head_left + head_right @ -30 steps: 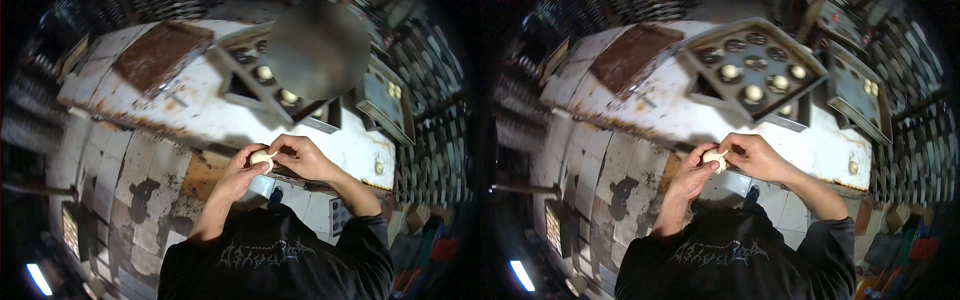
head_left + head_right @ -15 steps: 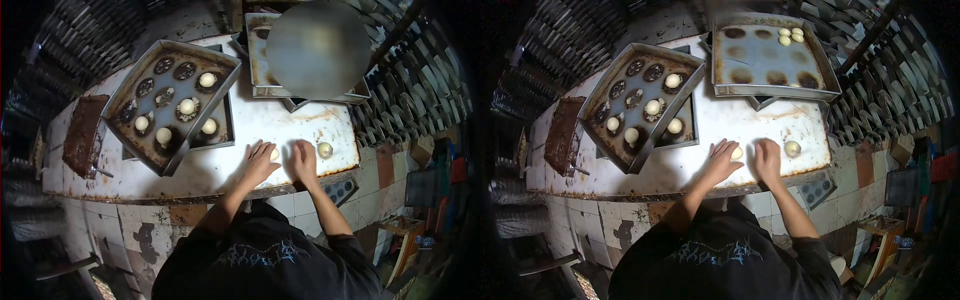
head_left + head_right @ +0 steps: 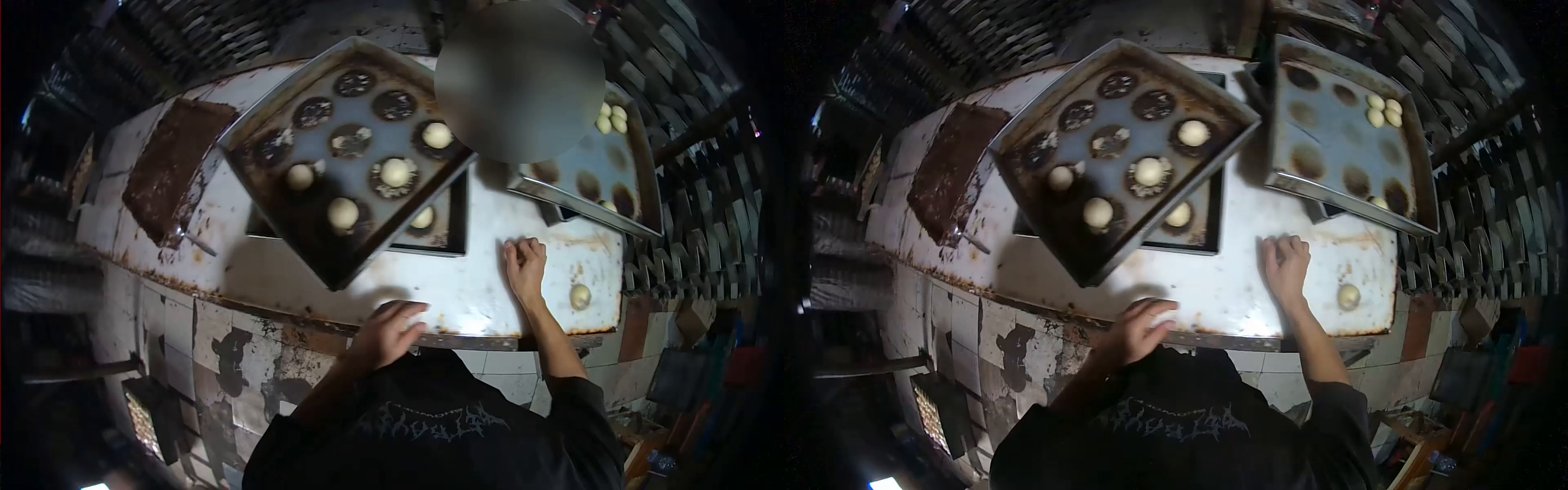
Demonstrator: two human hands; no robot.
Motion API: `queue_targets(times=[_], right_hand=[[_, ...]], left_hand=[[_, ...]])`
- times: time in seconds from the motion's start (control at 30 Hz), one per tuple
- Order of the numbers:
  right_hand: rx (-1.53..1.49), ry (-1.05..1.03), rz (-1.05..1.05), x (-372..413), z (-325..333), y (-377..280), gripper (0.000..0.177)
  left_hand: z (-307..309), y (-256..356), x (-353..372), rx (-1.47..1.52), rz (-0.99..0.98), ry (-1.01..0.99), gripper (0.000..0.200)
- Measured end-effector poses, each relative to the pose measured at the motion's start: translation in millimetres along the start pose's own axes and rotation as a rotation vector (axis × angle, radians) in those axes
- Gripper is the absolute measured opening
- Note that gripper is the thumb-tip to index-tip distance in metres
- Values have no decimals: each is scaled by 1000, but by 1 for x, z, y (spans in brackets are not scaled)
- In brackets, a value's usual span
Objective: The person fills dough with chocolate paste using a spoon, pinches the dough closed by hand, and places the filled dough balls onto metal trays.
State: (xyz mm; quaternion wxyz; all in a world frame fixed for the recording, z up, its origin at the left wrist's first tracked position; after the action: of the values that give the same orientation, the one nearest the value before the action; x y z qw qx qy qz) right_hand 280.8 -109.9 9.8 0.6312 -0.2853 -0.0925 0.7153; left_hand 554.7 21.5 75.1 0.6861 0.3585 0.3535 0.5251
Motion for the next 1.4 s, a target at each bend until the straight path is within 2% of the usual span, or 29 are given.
queue_targets(times=[0.03, 0.1, 0.17, 0.23, 0.3, 0.33, 0.4, 0.43, 0.47, 0.5, 0.53, 0.57, 0.6, 0.63, 0.7, 0.77, 0.83, 0.87, 0.9, 0.97, 1.03, 1.1, 1.13, 1.2, 1.27, 1.3, 1.33, 1.37, 1.4], right_hand=[[-1, -3, 1, 9, -8, -7, 12], [-293, -286, -139, 40, -16, -23, 18], [127, -257, 223, 61, 19, -64, 32], [505, -309, 386, 74, 40, -78, 23], [-172, -869, -535, 43, 68, -96, 22], [-321, -930, -403, 32, 65, -84, 30], [-435, -800, -212, -33, 71, -172, 22], [-167, -586, 232, -68, 66, -213, 20], [-160, -527, 335, -105, 51, -240, 21], [-111, -405, 380, -131, 35, -271, 22], [-137, -383, 479, -159, 7, -286, 23], [-171, -456, 427, -182, -34, -285, 25], [-113, -398, 557, -197, -62, -296, 27], [-7, -582, 420, -204, -87, -304, 31], [107, -477, 662, -202, -141, -272, 40], [-12, -386, 525, -188, -106, -277, 51], [-232, -304, 506, -201, -48, -253, 49], [-129, -170, 388, -206, -11, -234, 41], [-94, 27, 354, -218, 9, -197, 26], [17, 189, 210, -256, 60, -104, 32], [49, 236, -131, -304, 89, 34, 41], [254, 401, -142, -325, 116, 122, 47], [381, 218, -375, -346, 116, 185, 46], [314, 266, -550, -354, 104, 246, 53], [214, 249, -510, -364, 97, 225, 49], [175, 260, -551, -376, 81, 225, 48], [-301, 144, -455, -380, 76, 210, 36], [-521, 52, -476, -379, 73, 175, 27], [-693, -40, -234, -372, 68, 132, 27]], left_hand=[[9, 3, -2, 31, -39, -99, 31], [30, -8, 2, 55, -135, -235, 34], [60, -26, 13, 113, -161, -289, 34], [82, -57, 29, 136, -134, -366, 34], [98, -78, 40, 163, -83, -447, 36], [104, -80, 41, 167, -134, -437, 37], [113, -77, 39, 192, -175, -449, 39], [116, -73, 40, 195, -178, -458, 39], [118, -69, 38, 203, -171, -442, 39], [122, -64, 35, 208, -166, -418, 40], [126, -59, 34, 217, -191, -403, 41], [135, -51, 32, 193, -189, -373, 43], [138, -48, 33, 220, -144, -366, 43], [138, -47, 35, 248, -105, -365, 44], [124, -62, 42, 255, -119, -360, 45], [112, -65, 44, 266, -144, -383, 46], [103, -55, 42, 370, 117, -390, 49], [93, -55, 38, 429, 227, -456, 51], [84, -49, 27, 420, 218, -482, 51], [61, -32, 4, 460, 293, -667, 50], [23, -29, -13, 503, 212, -713, 48], [-10, -16, -30, 586, 461, -716, 47], [-16, 10, -43, 743, 443, -568, 50], [-30, 16, -49, 742, 518, -525, 51], [-46, 17, -52, 774, 584, -459, 52], [-49, 14, -50, 727, 473, -415, 51], [-49, 16, -43, 676, 373, -368, 50], [-46, 21, -40, 676, 398, -317, 50], [-40, 25, -46, 733, 330, -333, 50]])
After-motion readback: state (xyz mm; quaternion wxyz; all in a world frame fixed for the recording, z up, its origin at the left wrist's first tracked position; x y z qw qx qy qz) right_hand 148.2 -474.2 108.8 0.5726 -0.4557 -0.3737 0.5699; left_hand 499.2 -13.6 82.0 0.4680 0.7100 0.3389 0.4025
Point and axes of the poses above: each hand's wrist, its own x-axis away from the middle knuckle, its own z-axis out of the back of the hand, y = z × x, the point moved 1 cm from there along -x, towards the middle knuckle, and after that the axes turned 4 degrees about x, right-handed, at the moved point
